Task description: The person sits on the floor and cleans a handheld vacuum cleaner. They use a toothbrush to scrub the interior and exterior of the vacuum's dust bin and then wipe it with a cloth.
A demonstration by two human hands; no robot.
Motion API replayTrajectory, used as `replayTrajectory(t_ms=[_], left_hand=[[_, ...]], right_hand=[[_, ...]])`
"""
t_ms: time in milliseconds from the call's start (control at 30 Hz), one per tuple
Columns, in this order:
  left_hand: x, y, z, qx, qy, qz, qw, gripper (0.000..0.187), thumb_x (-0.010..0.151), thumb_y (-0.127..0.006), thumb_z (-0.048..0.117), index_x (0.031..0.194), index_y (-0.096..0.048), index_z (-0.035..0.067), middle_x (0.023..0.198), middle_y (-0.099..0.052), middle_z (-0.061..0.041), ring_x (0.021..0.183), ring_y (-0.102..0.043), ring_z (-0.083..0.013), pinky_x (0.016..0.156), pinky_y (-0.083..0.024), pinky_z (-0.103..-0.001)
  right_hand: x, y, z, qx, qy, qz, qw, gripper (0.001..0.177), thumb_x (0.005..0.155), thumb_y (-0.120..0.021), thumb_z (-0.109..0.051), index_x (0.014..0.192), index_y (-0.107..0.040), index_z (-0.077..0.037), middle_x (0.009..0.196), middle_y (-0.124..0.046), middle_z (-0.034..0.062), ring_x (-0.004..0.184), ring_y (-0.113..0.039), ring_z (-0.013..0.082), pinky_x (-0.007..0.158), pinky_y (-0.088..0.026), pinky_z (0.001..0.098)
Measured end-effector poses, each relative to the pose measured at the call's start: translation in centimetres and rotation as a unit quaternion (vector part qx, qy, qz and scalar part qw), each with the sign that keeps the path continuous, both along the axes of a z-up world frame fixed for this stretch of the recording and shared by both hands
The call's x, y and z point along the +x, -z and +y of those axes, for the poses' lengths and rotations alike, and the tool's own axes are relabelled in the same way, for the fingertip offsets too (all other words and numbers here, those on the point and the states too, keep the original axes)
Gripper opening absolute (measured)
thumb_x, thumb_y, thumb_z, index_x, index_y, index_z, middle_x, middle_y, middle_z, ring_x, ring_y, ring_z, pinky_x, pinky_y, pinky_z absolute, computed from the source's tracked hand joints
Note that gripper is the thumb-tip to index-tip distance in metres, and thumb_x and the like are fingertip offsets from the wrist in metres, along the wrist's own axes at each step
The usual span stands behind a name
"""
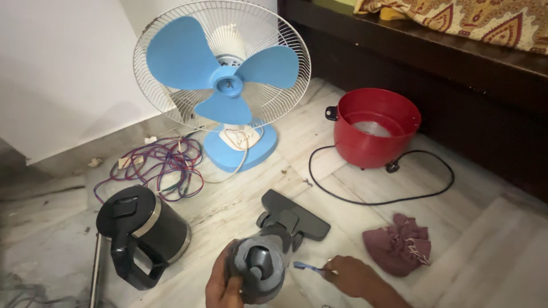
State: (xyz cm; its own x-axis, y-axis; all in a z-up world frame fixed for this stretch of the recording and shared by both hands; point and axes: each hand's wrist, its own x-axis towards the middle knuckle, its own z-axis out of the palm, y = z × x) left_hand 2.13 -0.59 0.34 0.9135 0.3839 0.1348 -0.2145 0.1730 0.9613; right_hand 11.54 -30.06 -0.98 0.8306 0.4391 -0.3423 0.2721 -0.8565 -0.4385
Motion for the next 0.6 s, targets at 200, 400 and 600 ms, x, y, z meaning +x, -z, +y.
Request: replayTrajectory(t_ms=[200, 400, 600], left_hand=[[3.4, -9.1, -3.6, -0.079, 0.031, 0.168, 0.982, 0.071, 0.083, -0.04, -0.011, 0.148, -0.048, 0.013, 0.142, -0.063, -0.011, 0.112, -0.073, -0.032, 0.069, -0.064, -0.052], [11.7, -16.9, -6.5, 0.23, 0.075, 0.139, 0.96, 0.067, 0.083, -0.05, -0.004, 0.148, -0.047, 0.013, 0.115, -0.072, -0.021, 0.088, -0.073, -0.0269, 0.064, -0.062, -0.036], [15.6, -22.4, -8.1, 0.375, 0.134, 0.224, 0.89, 0.075, 0.08, -0.047, -0.006, 0.15, -0.04, 0.02, 0.107, -0.071, -0.023, 0.06, -0.074, -0.0342, 0.058, -0.063, -0.041]], right_hand=[[1.2, -3.8, -1.4, 0.124, 0.199, 0.03, 0.972, 0.035, 0.094, -0.069, -0.04, 0.105, -0.08, -0.008, 0.084, -0.07, 0.0218, 0.072, -0.064, 0.0307, 0.074, -0.05, 0.0421], [1.3, -7.5, 1.0, 0.445, 0.271, -0.004, 0.853, 0.042, 0.091, -0.07, -0.033, 0.117, -0.072, 0.0, 0.095, -0.077, -0.0012, 0.091, -0.066, 0.0063, 0.082, -0.05, 0.0225], [2.1, -8.9, 2.1, 0.452, 0.374, 0.112, 0.802, 0.048, 0.089, -0.072, -0.037, 0.123, -0.073, -0.002, 0.062, -0.044, -0.002, 0.048, -0.033, 0.0105, 0.044, -0.025, 0.0288]])
